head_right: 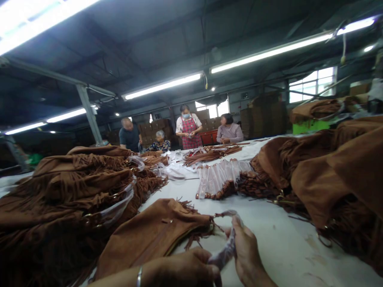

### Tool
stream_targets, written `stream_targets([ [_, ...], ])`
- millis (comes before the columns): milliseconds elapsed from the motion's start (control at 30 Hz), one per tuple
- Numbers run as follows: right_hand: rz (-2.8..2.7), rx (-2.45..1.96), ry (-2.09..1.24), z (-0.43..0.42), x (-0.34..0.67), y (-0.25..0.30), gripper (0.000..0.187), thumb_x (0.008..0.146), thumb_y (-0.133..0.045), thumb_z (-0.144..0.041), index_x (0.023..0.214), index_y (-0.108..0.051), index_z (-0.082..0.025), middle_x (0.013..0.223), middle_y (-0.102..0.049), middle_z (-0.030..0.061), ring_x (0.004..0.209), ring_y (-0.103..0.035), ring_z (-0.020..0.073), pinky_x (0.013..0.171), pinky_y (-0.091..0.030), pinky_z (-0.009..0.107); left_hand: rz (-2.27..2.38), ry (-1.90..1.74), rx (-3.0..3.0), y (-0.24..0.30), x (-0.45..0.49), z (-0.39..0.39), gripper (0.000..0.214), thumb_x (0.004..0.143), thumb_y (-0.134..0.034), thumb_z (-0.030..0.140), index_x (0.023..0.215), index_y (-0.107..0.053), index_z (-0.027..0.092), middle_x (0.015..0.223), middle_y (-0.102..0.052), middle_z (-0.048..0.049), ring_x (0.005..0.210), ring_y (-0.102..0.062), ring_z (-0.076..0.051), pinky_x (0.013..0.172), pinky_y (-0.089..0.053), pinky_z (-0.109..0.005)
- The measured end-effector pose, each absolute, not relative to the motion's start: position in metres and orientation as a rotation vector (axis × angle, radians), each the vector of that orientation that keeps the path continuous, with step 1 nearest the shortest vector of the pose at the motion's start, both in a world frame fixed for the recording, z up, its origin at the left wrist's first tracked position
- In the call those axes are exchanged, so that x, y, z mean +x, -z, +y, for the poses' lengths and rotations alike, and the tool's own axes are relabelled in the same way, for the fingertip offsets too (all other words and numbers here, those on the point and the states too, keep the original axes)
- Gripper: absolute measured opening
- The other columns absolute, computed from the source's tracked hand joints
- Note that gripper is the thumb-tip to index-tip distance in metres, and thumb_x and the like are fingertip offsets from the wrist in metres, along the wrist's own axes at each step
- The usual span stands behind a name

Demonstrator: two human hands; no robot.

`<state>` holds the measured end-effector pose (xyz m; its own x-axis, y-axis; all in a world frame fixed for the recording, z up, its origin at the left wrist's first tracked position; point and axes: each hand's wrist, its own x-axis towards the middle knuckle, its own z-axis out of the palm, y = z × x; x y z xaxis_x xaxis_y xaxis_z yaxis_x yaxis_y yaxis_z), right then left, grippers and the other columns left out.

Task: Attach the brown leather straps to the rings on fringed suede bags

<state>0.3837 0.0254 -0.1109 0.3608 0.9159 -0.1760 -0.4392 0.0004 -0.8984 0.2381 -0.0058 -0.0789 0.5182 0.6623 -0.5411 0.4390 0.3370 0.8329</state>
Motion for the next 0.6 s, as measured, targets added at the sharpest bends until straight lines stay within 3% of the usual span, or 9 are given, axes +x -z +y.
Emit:
stream_targets([
  [133,-1.324,-1.524,-1.181,0.035,0.433,0.103,0.044,0.075,-0.05,-0.058,0.06,-0.05,-0.017,0.043,-0.049,0.0015,0.034,-0.043,0.0132,0.036,-0.031,0.024,1.066,-0.135,1.45,0.091,0.25,0.004,0.011,0.073,-0.05,0.019,0.071,-0.059,0.012,0.047,-0.047,0.0041,0.033,-0.037,-0.005,0.035,-0.028,-0.016],
  [200,-1.69,-1.799,-0.722,0.038,0.456,0.087,0.035,0.075,-0.054,-0.049,0.065,-0.057,-0.015,0.05,-0.057,0.0081,0.044,-0.054,0.0207,0.045,-0.04,0.031,1.149,-0.034,1.528,0.089,0.252,0.007,0.009,0.072,-0.049,0.018,0.072,-0.057,0.014,0.045,-0.044,0.0054,0.032,-0.035,-0.005,0.034,-0.028,-0.017],
  [267,-1.815,-1.754,-0.143,0.035,0.465,0.071,0.03,0.077,-0.054,-0.039,0.087,-0.063,-0.012,0.077,-0.065,0.0164,0.073,-0.062,0.0292,0.068,-0.046,0.041,1.212,0.063,1.576,0.083,0.253,0.011,0.011,0.073,-0.048,0.021,0.076,-0.057,0.015,0.047,-0.045,0.0051,0.031,-0.036,-0.007,0.033,-0.028,-0.019],
  [300,-1.898,-1.612,-0.037,0.031,0.463,0.065,0.034,0.078,-0.054,-0.037,0.1,-0.062,-0.012,0.093,-0.065,0.0181,0.087,-0.06,0.0308,0.079,-0.044,0.043,1.217,0.088,1.589,0.081,0.254,0.014,0.012,0.074,-0.048,0.022,0.079,-0.058,0.016,0.049,-0.047,0.0046,0.031,-0.037,-0.008,0.033,-0.029,-0.02],
  [400,-2.312,-1.117,-0.366,0.014,0.435,0.066,0.055,0.074,-0.06,-0.037,0.124,-0.05,-0.018,0.119,-0.058,0.0132,0.107,-0.054,0.0278,0.09,-0.042,0.037,1.146,0.038,1.64,0.078,0.259,0.02,0.011,0.072,-0.055,0.026,0.075,-0.059,0.016,0.048,-0.046,0.0039,0.035,-0.04,-0.009,0.035,-0.03,-0.021],
  [500,-2.486,-1.081,-0.598,0.004,0.405,0.088,0.073,0.061,-0.068,-0.027,0.13,-0.044,-0.016,0.114,-0.061,0.014,0.098,-0.06,0.0313,0.083,-0.046,0.037,1.068,-0.079,1.695,0.082,0.258,0.022,0.015,0.073,-0.059,0.028,0.064,-0.058,0.016,0.047,-0.041,0.0041,0.042,-0.038,-0.008,0.041,-0.031,-0.02],
  [600,-2.529,-1.254,-0.625,0.007,0.397,0.105,0.055,0.058,-0.063,-0.018,0.112,-0.057,-0.015,0.092,-0.069,0.0112,0.083,-0.064,0.0335,0.069,-0.047,0.036,1.082,-0.177,1.585,0.086,0.244,0.017,0.026,0.078,-0.055,0.039,0.071,-0.059,0.015,0.052,-0.042,0.0043,0.044,-0.036,-0.005,0.042,-0.029,-0.018],
])
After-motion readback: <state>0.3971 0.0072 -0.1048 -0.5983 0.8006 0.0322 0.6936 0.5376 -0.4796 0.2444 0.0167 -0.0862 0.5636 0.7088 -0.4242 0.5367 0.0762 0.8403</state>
